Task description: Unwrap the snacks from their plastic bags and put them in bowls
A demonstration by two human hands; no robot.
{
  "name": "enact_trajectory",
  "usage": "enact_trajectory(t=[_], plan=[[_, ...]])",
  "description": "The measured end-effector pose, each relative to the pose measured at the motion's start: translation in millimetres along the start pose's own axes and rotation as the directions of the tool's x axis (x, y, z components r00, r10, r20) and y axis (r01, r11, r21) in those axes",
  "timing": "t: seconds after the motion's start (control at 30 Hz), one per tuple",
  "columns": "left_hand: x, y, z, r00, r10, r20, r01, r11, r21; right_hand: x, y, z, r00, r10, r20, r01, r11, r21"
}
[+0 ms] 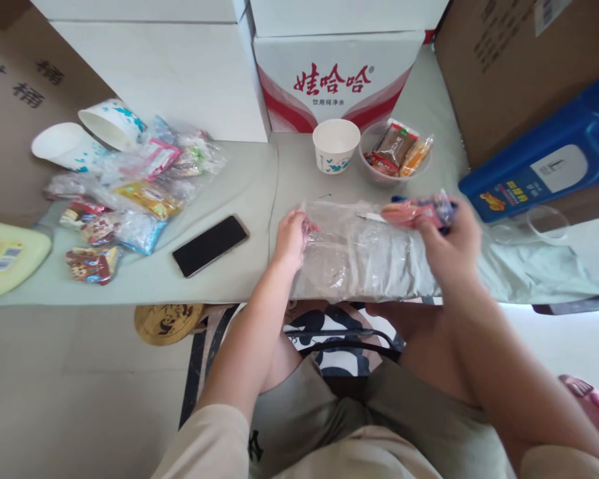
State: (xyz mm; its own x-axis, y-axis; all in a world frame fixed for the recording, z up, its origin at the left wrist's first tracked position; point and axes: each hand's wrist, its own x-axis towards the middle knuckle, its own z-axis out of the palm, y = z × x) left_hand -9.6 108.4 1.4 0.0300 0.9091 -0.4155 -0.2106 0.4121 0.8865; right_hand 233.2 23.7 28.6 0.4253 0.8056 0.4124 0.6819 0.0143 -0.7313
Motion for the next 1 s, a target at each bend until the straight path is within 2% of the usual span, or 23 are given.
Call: enact_trajectory(t=[0.03,0.13,0.2,0.23,0.27,0.3,0.33,0.37,0.4,0.43,0.5,0.57,0.6,0.63,0.7,0.77,0.8,0.87,0.93,1.0], plan=[[-1,1,0.9,1.000,-0.004,0.015,0.004,1.000,-0.006,16,-7,-4,0.999,-0.022,-0.045,0.021,0.999,-0.036],[-5,4,6.2,0.998,0.016,0.053,-0.014,0.999,-0.040,80,-20,-8,0.994,-0.104,-0.028,0.099,0.984,-0.150],[-8,7,10.7,0.998,0.016,0.066,-0.013,0.998,-0.057,126,-17,3,0.986,-0.161,0.040,0.166,0.950,-0.263],[-9,9,13.0,0.997,0.008,0.073,-0.004,0.998,-0.062,148,-12,13,0.986,-0.133,0.104,0.161,0.927,-0.338],[-9,11,15.3,0.997,-0.004,0.081,0.009,0.998,-0.067,167,-5,25,0.973,-0.084,0.216,0.165,0.904,-0.395],[-10,13,17.5,0.996,-0.016,0.092,0.022,0.997,-0.070,183,2,39,0.927,-0.037,0.372,0.207,0.880,-0.427],[-10,15,19.7,0.994,-0.026,0.106,0.034,0.997,-0.074,195,9,53,0.852,0.027,0.523,0.249,0.857,-0.450],[-10,16,21.6,0.992,-0.035,0.121,0.045,0.996,-0.077,204,14,66,0.791,0.070,0.607,0.279,0.842,-0.461],[-10,17,23.4,0.989,-0.043,0.139,0.054,0.995,-0.079,208,18,76,0.773,0.088,0.629,0.284,0.838,-0.466],[-10,18,24.8,0.987,-0.049,0.153,0.061,0.995,-0.078,207,19,82,0.777,0.083,0.624,0.285,0.838,-0.466],[-9,17,26.4,0.985,-0.039,0.167,0.052,0.996,-0.072,193,13,82,0.843,-0.010,0.537,0.287,0.854,-0.434],[-8,16,26.4,0.987,0.001,0.161,0.009,0.998,-0.062,163,2,64,0.894,-0.199,0.402,0.347,0.876,-0.337],[-7,15,25.9,0.988,0.021,0.154,-0.013,0.998,-0.055,142,-3,51,0.899,-0.325,0.293,0.402,0.878,-0.260],[-6,14,25.3,0.988,0.035,0.148,-0.029,0.999,-0.046,118,-7,38,0.874,-0.441,0.203,0.475,0.864,-0.165],[-5,12,24.4,0.988,0.046,0.144,-0.043,0.999,-0.027,63,-8,14,0.797,-0.579,0.173,0.580,0.813,0.054],[-4,10,24.1,0.988,0.049,0.149,-0.047,0.999,-0.012,7,0,2,0.730,-0.575,0.369,0.567,0.811,0.140],[-4,9,24.0,0.988,0.053,0.146,-0.052,0.999,-0.011,-17,6,1,0.704,-0.543,0.458,0.570,0.817,0.091],[-4,8,22.4,0.992,0.074,0.107,-0.071,0.997,-0.028,-52,17,6,0.654,-0.405,0.639,0.549,0.835,-0.033],[-3,6,16.4,0.996,0.095,0.005,-0.094,0.994,-0.052,-67,24,13,0.610,-0.279,0.742,0.516,0.850,-0.104],[-3,5,3.9,0.988,0.093,-0.121,-0.097,0.995,-0.028,-68,26,17,0.577,-0.220,0.786,0.487,0.865,-0.116]])
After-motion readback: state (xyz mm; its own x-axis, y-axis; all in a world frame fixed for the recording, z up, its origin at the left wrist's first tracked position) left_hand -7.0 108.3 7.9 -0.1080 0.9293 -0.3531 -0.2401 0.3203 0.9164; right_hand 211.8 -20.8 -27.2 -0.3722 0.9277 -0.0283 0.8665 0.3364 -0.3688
